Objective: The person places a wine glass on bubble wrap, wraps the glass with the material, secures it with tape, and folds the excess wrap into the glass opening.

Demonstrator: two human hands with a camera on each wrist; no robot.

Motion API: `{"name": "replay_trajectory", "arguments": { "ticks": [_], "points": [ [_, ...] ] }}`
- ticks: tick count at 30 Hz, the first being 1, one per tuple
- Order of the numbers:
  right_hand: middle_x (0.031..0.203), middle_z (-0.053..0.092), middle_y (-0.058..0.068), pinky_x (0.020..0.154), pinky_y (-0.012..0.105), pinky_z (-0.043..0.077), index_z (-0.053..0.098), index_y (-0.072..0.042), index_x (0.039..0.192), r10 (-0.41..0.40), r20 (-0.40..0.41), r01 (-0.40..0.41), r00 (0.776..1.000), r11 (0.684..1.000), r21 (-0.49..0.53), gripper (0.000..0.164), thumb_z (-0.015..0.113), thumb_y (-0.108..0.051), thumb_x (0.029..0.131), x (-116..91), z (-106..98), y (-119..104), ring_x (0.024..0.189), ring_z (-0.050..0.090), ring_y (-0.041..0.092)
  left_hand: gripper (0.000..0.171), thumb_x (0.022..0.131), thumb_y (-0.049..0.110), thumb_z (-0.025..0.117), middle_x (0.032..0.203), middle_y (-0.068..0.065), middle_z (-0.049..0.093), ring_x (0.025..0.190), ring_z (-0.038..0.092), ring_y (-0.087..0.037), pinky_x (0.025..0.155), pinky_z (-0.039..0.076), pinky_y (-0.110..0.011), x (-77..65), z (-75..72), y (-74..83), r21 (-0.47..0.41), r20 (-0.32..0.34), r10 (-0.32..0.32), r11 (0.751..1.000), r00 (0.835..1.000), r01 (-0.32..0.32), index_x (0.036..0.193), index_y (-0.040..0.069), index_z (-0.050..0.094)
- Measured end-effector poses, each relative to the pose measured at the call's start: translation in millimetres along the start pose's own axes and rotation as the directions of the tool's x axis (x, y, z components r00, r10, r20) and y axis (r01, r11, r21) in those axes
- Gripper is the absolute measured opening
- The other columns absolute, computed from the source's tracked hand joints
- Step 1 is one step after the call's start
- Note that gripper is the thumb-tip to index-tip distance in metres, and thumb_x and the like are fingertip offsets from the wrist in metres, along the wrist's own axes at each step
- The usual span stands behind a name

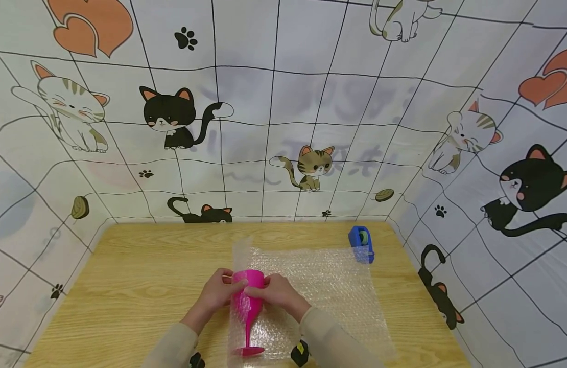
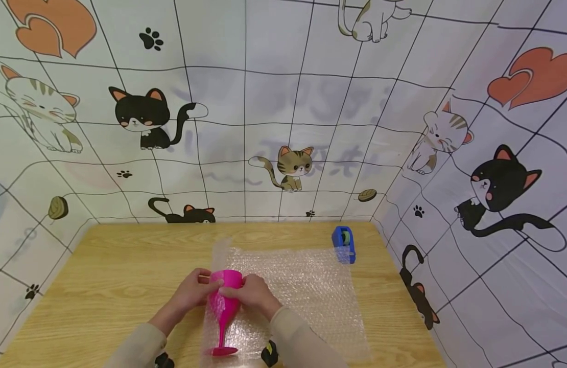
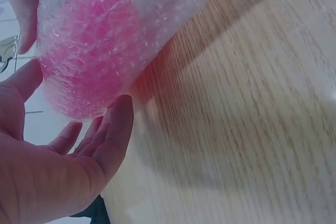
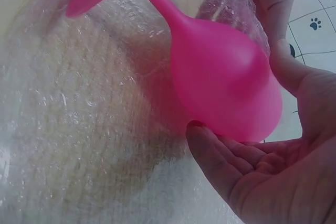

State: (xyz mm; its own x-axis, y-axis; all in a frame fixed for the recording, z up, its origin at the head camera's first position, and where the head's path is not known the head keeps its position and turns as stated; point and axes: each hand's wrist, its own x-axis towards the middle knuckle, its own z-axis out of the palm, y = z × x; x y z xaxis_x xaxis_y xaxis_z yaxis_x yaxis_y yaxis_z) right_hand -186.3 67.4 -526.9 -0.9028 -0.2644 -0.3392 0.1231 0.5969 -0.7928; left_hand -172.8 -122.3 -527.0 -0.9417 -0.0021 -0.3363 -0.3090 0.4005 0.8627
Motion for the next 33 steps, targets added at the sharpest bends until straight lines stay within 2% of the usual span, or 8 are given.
{"name": "replay_trajectory", "arguments": {
  "ticks": [9,14,22,28,33],
  "points": [
    [0.082,0.068,0.004,0.064,0.03,0.052,0.069,-0.002,0.1,0.01,0.021,-0.011,1.0,0.999,0.041,0.051,0.076,-0.047,0.078,-1.4,-0.2,0.2,0.077,0.063,0.02,0.064,0.084,0.036,0.076,0.118,-0.025,0.057,0.096,0.063,-0.028,0.077,0.059,-0.04,-4.2,0.0,6.6,0.054,-0.007,0.036,0.998,0.999,-0.035,0.125,-0.004,0.047],
    [0.086,0.069,0.004,0.07,0.035,0.056,0.068,-0.001,0.103,0.034,0.024,-0.035,0.999,0.997,0.062,0.053,0.078,-0.047,0.078,-0.7,0.4,-0.2,0.079,0.063,0.02,0.066,0.085,0.038,0.075,0.119,-0.025,0.058,0.098,0.063,-0.03,0.079,0.059,-0.042,-6.3,-0.6,9.3,0.076,0.002,0.041,0.996,0.999,-0.042,0.126,-0.004,0.046],
    [0.091,0.068,0.006,0.08,0.042,0.058,0.065,0.0,0.107,0.057,0.038,-0.06,0.998,0.994,0.089,0.057,0.079,-0.046,0.077,-0.2,0.1,-1.2,0.082,0.063,0.019,0.061,0.088,0.041,0.07,0.12,-0.024,0.059,0.101,0.061,-0.031,0.083,0.056,-0.045,-6.0,-3.5,12.3,0.18,0.016,0.063,0.982,0.998,-0.064,0.124,-0.003,0.047],
    [0.094,0.068,0.007,0.083,0.042,0.058,0.064,0.001,0.109,0.06,0.049,-0.065,0.997,0.991,0.116,0.056,0.078,-0.044,0.079,-0.6,-0.2,-0.7,0.085,0.066,0.019,0.049,0.096,0.034,0.06,0.118,-0.024,0.058,0.095,0.062,-0.027,0.075,0.058,-0.04,-2.3,-5.3,8.2,0.093,0.035,0.074,0.993,0.997,-0.077,0.125,-0.003,0.049],
    [0.105,0.066,0.011,0.088,0.045,0.057,0.056,0.001,0.117,0.087,0.047,-0.091,0.995,0.99,0.11,0.067,0.079,-0.047,0.077,0.3,0.1,0.2,0.095,0.066,0.024,0.052,0.093,0.033,0.065,0.12,-0.024,0.058,0.096,0.062,-0.027,0.075,0.059,-0.04,-0.8,-6.8,7.0,0.035,0.033,0.042,0.998,0.999,-0.043,0.127,-0.004,0.048]
  ]
}}
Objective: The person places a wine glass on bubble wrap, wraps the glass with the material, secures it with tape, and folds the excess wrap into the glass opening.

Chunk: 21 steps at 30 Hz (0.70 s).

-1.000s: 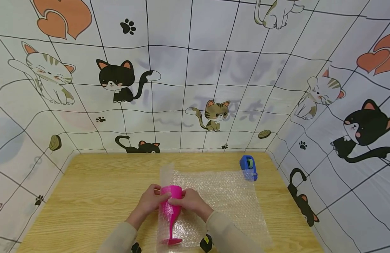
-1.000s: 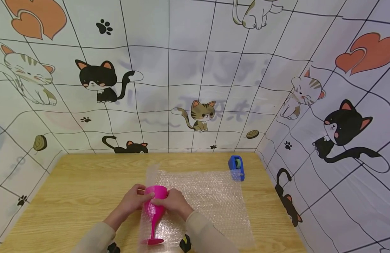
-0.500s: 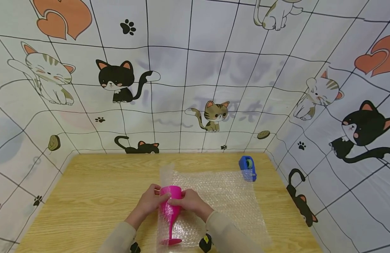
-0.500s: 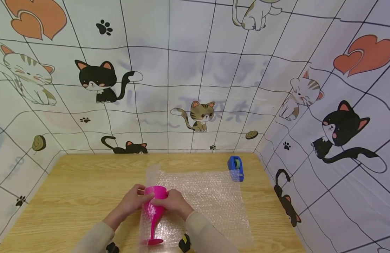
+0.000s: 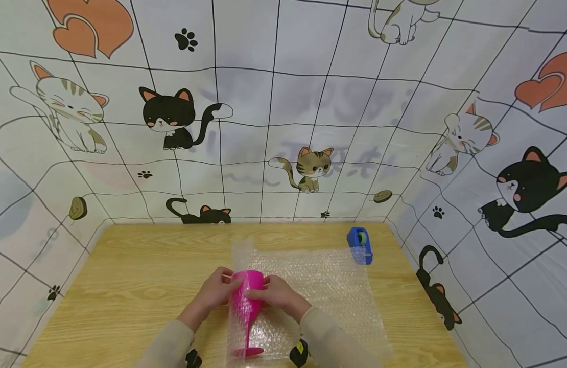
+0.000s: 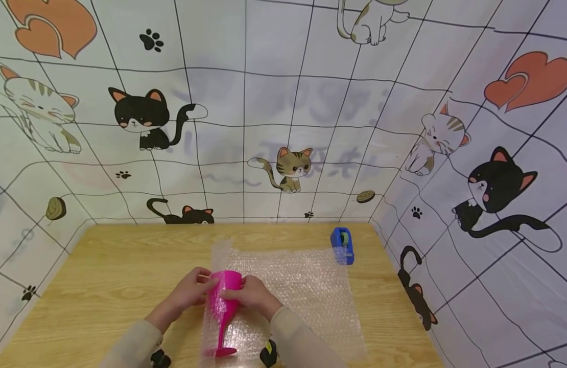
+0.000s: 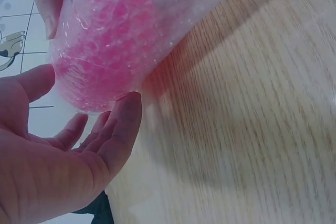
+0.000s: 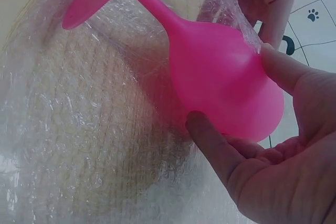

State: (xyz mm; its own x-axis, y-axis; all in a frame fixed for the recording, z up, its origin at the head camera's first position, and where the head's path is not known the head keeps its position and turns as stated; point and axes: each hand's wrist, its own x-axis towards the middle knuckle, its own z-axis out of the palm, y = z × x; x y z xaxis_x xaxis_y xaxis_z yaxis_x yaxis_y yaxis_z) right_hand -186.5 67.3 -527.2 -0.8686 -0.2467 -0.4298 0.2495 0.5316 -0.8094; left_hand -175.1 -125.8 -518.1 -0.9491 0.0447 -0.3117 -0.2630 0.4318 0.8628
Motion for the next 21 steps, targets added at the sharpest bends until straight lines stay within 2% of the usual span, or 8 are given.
{"name": "replay_trajectory", "arguments": {
  "ticks": [8,15,18,21],
  "points": [
    [0.105,0.066,0.012,0.088,0.045,0.056,0.052,0.002,0.119,-0.004,0.002,0.004,1.0,1.0,0.01,0.071,0.079,-0.048,0.077,1.8,-1.5,2.4,0.095,0.066,0.025,0.079,0.089,0.037,0.069,0.132,-0.031,0.052,0.108,0.062,-0.037,0.083,0.058,-0.047,0.8,-0.1,0.7,-0.054,0.044,-0.065,0.996,0.997,0.067,0.141,-0.013,0.036],
    [0.103,0.067,0.011,0.088,0.043,0.056,0.053,0.005,0.123,-0.025,-0.002,0.025,1.0,0.998,0.055,0.07,0.078,-0.043,0.08,1.8,-3.5,4.5,0.094,0.067,0.023,0.077,0.088,0.047,0.067,0.121,-0.025,0.06,0.099,0.064,-0.029,0.086,0.057,-0.046,0.8,1.9,1.7,-0.018,0.072,-0.133,0.991,0.989,0.134,0.132,-0.013,0.047],
    [0.104,0.067,0.011,0.089,0.044,0.056,0.054,0.005,0.124,-0.03,0.003,0.03,1.0,0.998,0.056,0.069,0.078,-0.043,0.08,0.6,-3.2,4.4,0.094,0.067,0.022,0.081,0.09,0.05,0.063,0.122,-0.025,0.06,0.1,0.064,-0.03,0.087,0.055,-0.048,0.6,4.6,0.5,-0.027,0.104,-0.154,0.987,0.983,0.157,0.135,-0.014,0.043],
    [0.103,0.067,0.011,0.088,0.044,0.056,0.056,0.004,0.122,-0.037,0.007,0.036,0.999,0.998,0.046,0.067,0.078,-0.043,0.08,0.2,-2.8,5.4,0.093,0.066,0.022,0.083,0.09,0.051,0.06,0.127,-0.028,0.056,0.104,0.063,-0.033,0.086,0.055,-0.05,0.1,7.7,-0.4,-0.043,0.128,-0.141,0.988,0.982,0.148,0.138,-0.014,0.039]
  ]
}}
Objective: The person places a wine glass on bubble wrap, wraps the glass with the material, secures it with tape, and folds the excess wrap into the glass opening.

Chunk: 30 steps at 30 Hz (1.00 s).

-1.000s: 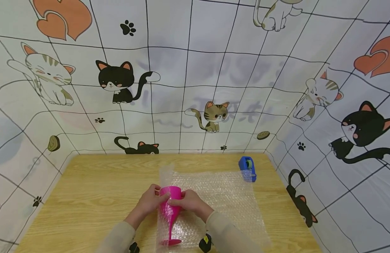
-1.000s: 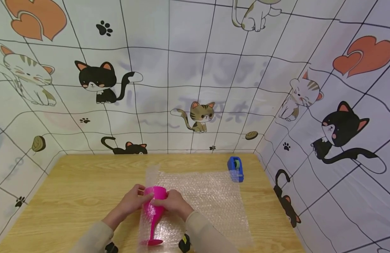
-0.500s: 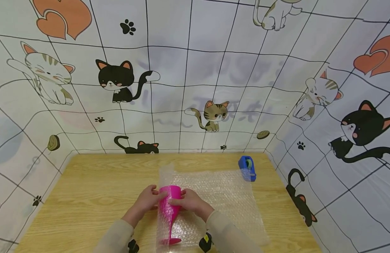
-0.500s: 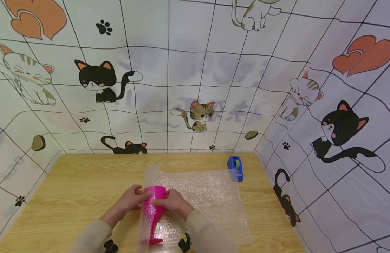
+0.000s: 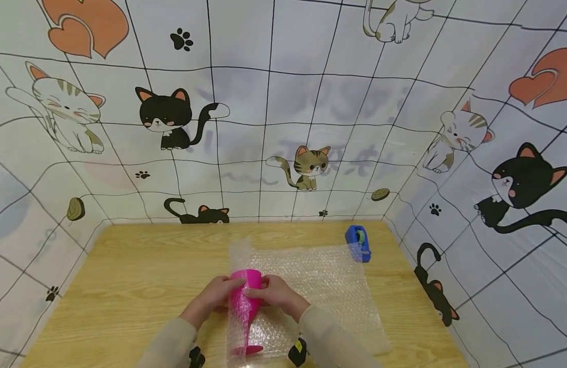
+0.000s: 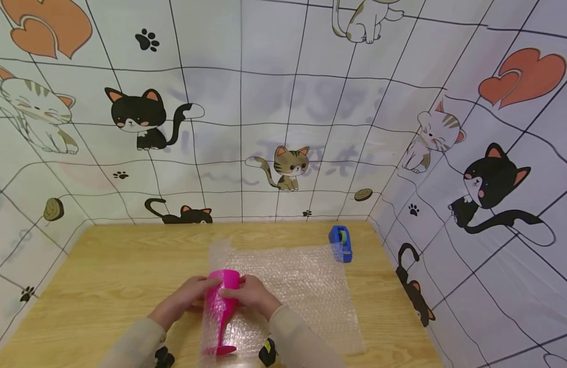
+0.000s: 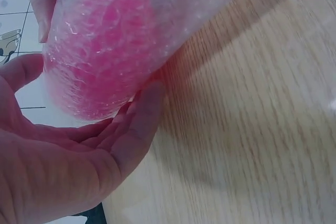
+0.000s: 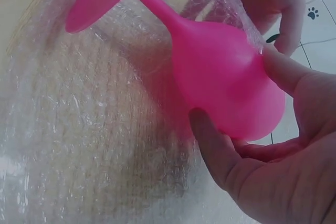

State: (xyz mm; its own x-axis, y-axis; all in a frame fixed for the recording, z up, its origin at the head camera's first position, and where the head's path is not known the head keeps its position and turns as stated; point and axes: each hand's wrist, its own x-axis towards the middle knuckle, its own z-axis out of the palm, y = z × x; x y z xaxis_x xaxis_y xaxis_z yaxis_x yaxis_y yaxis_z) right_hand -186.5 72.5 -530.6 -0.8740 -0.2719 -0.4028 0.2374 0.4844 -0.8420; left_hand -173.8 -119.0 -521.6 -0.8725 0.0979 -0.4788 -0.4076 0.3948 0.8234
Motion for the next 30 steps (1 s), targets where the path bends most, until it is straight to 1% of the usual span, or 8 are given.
{"name": "replay_trajectory", "arguments": {
  "ticks": [5,7,11,16,21,25,30],
  "points": [
    [0.105,0.068,0.01,0.089,0.044,0.055,0.059,0.003,0.122,-0.014,-0.003,0.013,1.0,0.999,-0.045,0.067,0.078,-0.045,0.079,0.0,-1.0,1.0,0.096,0.065,0.022,0.083,0.088,0.055,0.061,0.123,-0.023,0.058,0.098,0.064,-0.029,0.08,0.056,-0.047,-0.5,1.9,-3.7,-0.006,0.002,0.001,1.0,1.0,-0.001,0.137,-0.008,0.039],
    [0.106,0.069,0.01,0.089,0.044,0.055,0.061,0.002,0.122,-0.017,-0.002,0.017,1.0,0.998,-0.058,0.066,0.078,-0.046,0.079,-0.7,-2.6,0.3,0.096,0.065,0.022,0.083,0.088,0.056,0.062,0.121,-0.022,0.059,0.096,0.064,-0.028,0.079,0.056,-0.046,-0.3,2.2,-4.2,-0.011,0.0,0.004,1.0,1.0,-0.004,0.136,-0.007,0.04],
    [0.107,0.069,0.009,0.092,0.046,0.054,0.062,0.001,0.122,0.002,0.002,-0.002,1.0,0.998,-0.065,0.067,0.077,-0.048,0.079,-1.1,-4.2,-0.8,0.098,0.065,0.022,0.084,0.086,0.057,0.064,0.12,-0.022,0.057,0.096,0.063,-0.029,0.081,0.056,-0.047,-1.2,1.6,-3.3,-0.006,-0.005,0.006,1.0,1.0,-0.006,0.134,-0.008,0.039],
    [0.111,0.069,0.012,0.095,0.048,0.052,0.06,0.003,0.125,0.022,-0.001,-0.022,1.0,0.998,-0.057,0.073,0.078,-0.049,0.078,-0.8,-3.5,-0.9,0.102,0.065,0.025,0.084,0.086,0.056,0.065,0.118,-0.022,0.057,0.095,0.063,-0.028,0.08,0.057,-0.045,-0.6,2.1,-2.9,0.004,-0.018,0.004,1.0,1.0,-0.004,0.132,-0.01,0.04],
    [0.107,0.067,0.011,0.092,0.047,0.053,0.059,0.003,0.121,0.044,-0.024,-0.046,0.999,0.996,-0.078,0.072,0.079,-0.05,0.076,-0.3,-3.6,2.7,0.099,0.064,0.025,0.089,0.084,0.058,0.066,0.12,-0.024,0.057,0.097,0.062,-0.028,0.082,0.057,-0.045,2.5,4.7,-5.4,0.033,-0.026,0.003,0.999,1.0,-0.002,0.133,-0.012,0.04],
    [0.106,0.068,0.012,0.089,0.045,0.055,0.058,0.005,0.12,0.026,-0.021,-0.027,0.999,0.998,-0.056,0.07,0.079,-0.046,0.077,1.1,-3.5,3.6,0.096,0.065,0.025,0.091,0.083,0.06,0.066,0.12,-0.023,0.057,0.097,0.062,-0.028,0.082,0.057,-0.046,4.1,4.5,-6.1,0.043,-0.027,0.006,0.999,1.0,-0.004,0.133,-0.011,0.041],
    [0.102,0.069,0.01,0.085,0.042,0.057,0.061,0.005,0.117,-0.001,-0.008,0.001,1.0,0.999,-0.034,0.066,0.08,-0.045,0.078,2.4,-3.8,2.5,0.092,0.067,0.022,0.09,0.085,0.059,0.065,0.123,-0.026,0.056,0.102,0.062,-0.031,0.086,0.056,-0.049,1.5,4.6,-1.7,0.056,-0.037,0.016,0.998,0.999,-0.014,0.135,-0.012,0.04]
  ]
}}
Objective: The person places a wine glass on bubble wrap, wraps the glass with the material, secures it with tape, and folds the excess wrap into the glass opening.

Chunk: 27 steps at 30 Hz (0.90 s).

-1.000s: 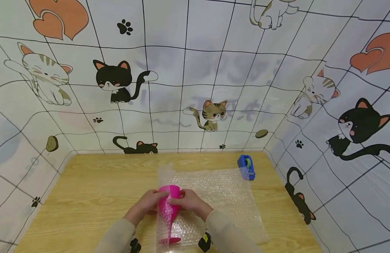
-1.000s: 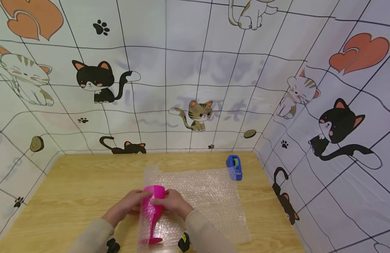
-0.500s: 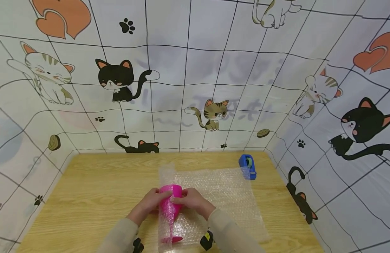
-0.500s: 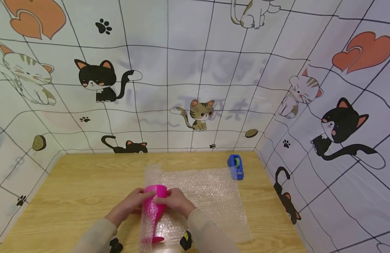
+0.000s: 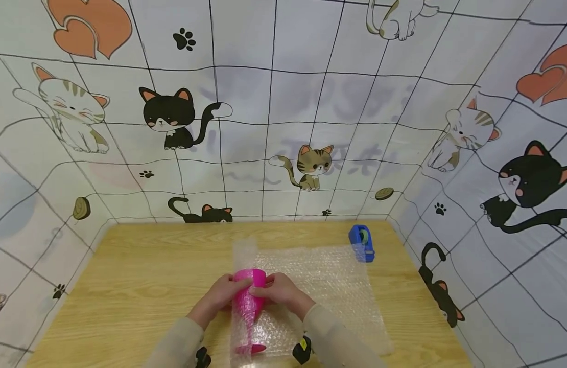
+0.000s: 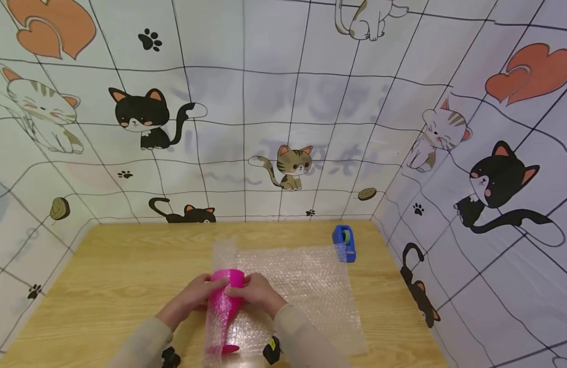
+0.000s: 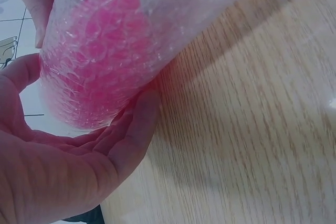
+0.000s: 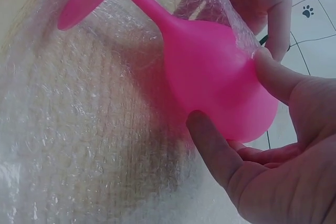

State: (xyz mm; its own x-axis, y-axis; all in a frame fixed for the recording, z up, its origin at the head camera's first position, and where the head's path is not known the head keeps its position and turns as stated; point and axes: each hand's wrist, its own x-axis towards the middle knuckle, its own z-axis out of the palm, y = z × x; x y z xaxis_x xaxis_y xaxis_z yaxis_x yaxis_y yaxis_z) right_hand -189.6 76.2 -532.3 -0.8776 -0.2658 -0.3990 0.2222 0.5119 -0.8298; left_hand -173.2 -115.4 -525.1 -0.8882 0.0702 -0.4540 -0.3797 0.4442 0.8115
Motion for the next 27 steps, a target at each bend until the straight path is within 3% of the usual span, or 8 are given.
{"name": "replay_trajectory", "arguments": {
  "ticks": [7,13,21,27],
  "points": [
    [0.098,0.068,0.009,0.083,0.041,0.056,0.062,0.002,0.115,-0.006,-0.006,0.005,1.0,0.999,-0.047,0.062,0.078,-0.045,0.078,-0.9,-1.4,-4.0,0.089,0.064,0.021,0.091,0.085,0.057,0.065,0.131,-0.029,0.052,0.11,0.059,-0.037,0.091,0.054,-0.052,0.3,-1.7,1.4,0.009,-0.006,-0.003,1.0,1.0,0.003,0.138,-0.012,0.037],
    [0.092,0.069,0.005,0.078,0.034,0.055,0.066,0.0,0.11,-0.018,0.017,0.019,1.0,1.0,-0.023,0.055,0.079,-0.043,0.079,0.0,-0.3,-2.2,0.084,0.063,0.017,0.091,0.085,0.054,0.066,0.133,-0.031,0.05,0.113,0.059,-0.039,0.093,0.053,-0.052,1.2,-2.2,0.1,0.016,-0.019,-0.004,1.0,1.0,0.004,0.139,-0.013,0.036],
    [0.098,0.068,0.004,0.084,0.039,0.054,0.065,-0.004,0.115,0.001,0.035,0.001,0.999,0.999,-0.049,0.056,0.077,-0.046,0.08,1.9,-1.3,-2.3,0.089,0.062,0.017,0.088,0.084,0.055,0.067,0.124,-0.026,0.058,0.102,0.063,-0.031,0.084,0.057,-0.047,1.2,-1.8,-0.8,0.008,-0.033,0.009,1.0,0.999,-0.009,0.135,-0.013,0.041],
    [0.104,0.07,0.006,0.088,0.041,0.055,0.063,-0.001,0.121,-0.017,0.096,0.022,0.995,0.999,-0.041,0.059,0.075,-0.044,0.082,0.9,-4.8,-4.0,0.095,0.066,0.019,0.089,0.083,0.056,0.068,0.122,-0.025,0.057,0.099,0.063,-0.029,0.081,0.058,-0.044,0.7,-2.4,-0.2,0.017,-0.041,0.002,1.0,0.999,-0.001,0.134,-0.011,0.042]
  ]
}}
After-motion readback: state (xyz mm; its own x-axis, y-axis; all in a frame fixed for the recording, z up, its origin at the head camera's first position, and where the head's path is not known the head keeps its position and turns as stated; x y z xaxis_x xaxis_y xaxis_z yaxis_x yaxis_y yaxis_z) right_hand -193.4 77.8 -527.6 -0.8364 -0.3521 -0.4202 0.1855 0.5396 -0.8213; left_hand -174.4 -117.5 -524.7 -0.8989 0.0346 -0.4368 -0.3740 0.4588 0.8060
